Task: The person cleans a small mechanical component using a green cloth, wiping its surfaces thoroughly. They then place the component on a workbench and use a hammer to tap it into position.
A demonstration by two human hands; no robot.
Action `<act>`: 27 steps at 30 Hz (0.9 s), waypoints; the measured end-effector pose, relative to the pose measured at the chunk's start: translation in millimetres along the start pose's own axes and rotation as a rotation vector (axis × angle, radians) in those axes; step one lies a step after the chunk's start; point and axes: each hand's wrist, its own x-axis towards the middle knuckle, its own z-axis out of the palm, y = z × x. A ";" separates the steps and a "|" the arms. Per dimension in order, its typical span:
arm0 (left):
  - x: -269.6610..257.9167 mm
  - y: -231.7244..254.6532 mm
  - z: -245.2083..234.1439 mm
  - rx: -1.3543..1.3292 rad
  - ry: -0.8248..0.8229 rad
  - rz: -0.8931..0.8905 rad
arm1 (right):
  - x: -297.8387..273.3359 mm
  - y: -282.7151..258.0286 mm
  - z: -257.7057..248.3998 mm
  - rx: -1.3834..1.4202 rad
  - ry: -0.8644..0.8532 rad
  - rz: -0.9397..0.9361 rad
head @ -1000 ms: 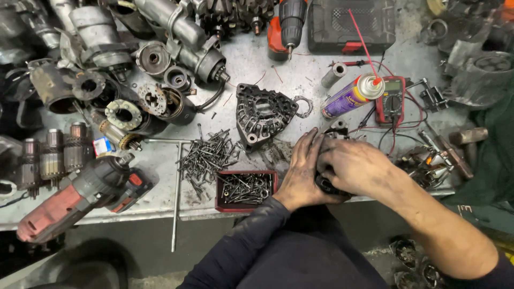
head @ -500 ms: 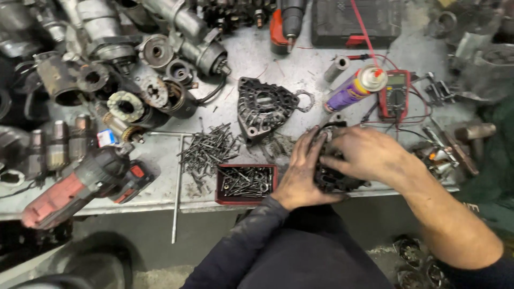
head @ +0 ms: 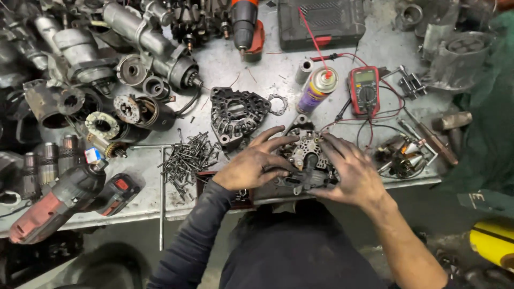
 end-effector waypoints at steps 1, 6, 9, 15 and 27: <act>1.8 3.5 -4.3 0.021 -0.050 0.000 | -0.7 2.3 2.8 0.042 -0.014 -0.011; 9.5 7.3 -8.4 0.056 -0.150 -0.008 | 2.9 4.8 -0.9 0.066 -0.089 -0.004; 8.2 7.9 -6.7 0.035 -0.147 -0.052 | -0.1 6.7 -0.8 0.064 -0.025 -0.052; 0.3 5.4 -2.7 0.050 -0.104 -0.070 | -4.1 9.9 8.5 0.129 0.040 -0.031; 28.9 -7.2 -18.4 0.026 -0.193 0.140 | -5.3 7.8 4.5 0.170 0.072 -0.053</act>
